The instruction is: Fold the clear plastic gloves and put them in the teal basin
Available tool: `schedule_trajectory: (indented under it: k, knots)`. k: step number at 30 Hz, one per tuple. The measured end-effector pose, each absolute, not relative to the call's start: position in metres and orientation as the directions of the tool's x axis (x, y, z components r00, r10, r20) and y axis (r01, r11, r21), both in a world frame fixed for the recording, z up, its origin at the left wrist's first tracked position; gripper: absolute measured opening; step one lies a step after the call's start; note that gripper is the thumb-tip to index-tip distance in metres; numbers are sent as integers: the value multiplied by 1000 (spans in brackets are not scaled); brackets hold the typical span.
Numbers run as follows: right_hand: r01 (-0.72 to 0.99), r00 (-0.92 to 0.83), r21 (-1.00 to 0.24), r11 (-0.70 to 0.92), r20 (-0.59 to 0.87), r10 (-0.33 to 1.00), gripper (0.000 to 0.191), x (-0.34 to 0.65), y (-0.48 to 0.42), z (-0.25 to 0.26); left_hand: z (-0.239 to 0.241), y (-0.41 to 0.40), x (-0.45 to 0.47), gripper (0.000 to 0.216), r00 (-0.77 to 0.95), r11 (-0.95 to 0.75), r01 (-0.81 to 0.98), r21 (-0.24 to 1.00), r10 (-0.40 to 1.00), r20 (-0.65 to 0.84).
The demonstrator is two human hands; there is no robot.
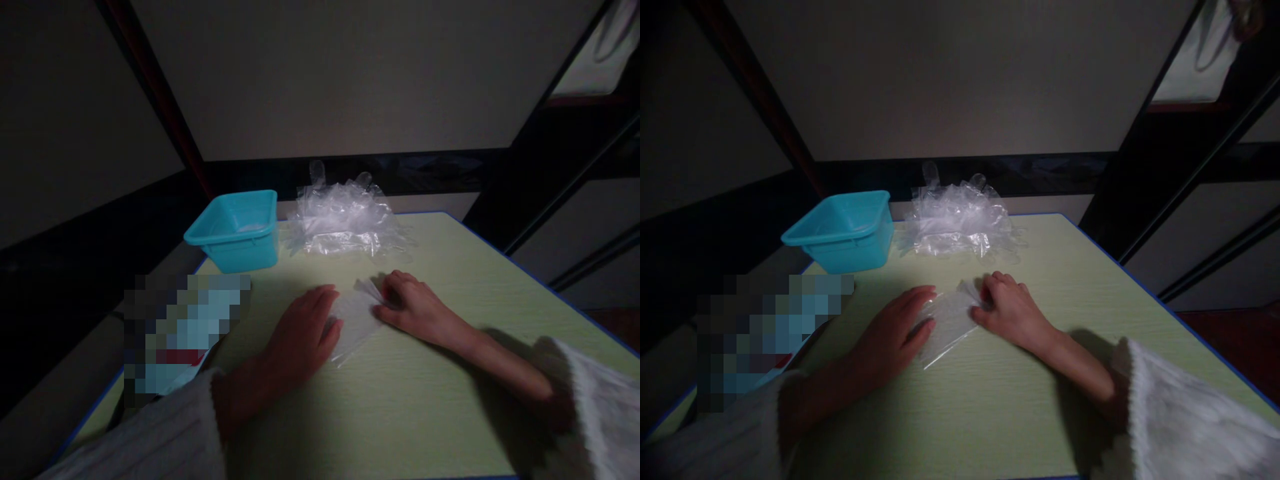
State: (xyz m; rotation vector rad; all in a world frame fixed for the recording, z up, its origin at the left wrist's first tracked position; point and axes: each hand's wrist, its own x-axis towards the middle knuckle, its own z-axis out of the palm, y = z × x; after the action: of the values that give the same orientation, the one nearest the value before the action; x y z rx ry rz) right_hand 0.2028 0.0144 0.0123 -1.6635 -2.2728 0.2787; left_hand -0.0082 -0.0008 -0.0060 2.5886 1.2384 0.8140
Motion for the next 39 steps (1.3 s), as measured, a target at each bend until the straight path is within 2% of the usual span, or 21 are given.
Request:
schedule_trajectory:
  k: [10,24,30,35,39]
  knots:
    - [714,-240,-655,248,104,965,24,203,15,8,-5,-1,-7,32,516,-648,677,350,756,402]
    - [368,-247,-871,327,247,937,26,203,19,1,-8,2,-6,36,460,-564,705,430,825,329]
    - [150,-149,-980,130,107,983,42,199,22,3,-7,5,-4,38,416,-520,701,488,854,312]
    - [16,-37,-999,-29,-29,999,53,196,27,6,-7,5,-2,37,403,-509,694,509,861,311]
    - [-68,-25,-993,-98,-96,995,57,196,29,8,-8,5,-3,37,402,-513,686,515,858,320]
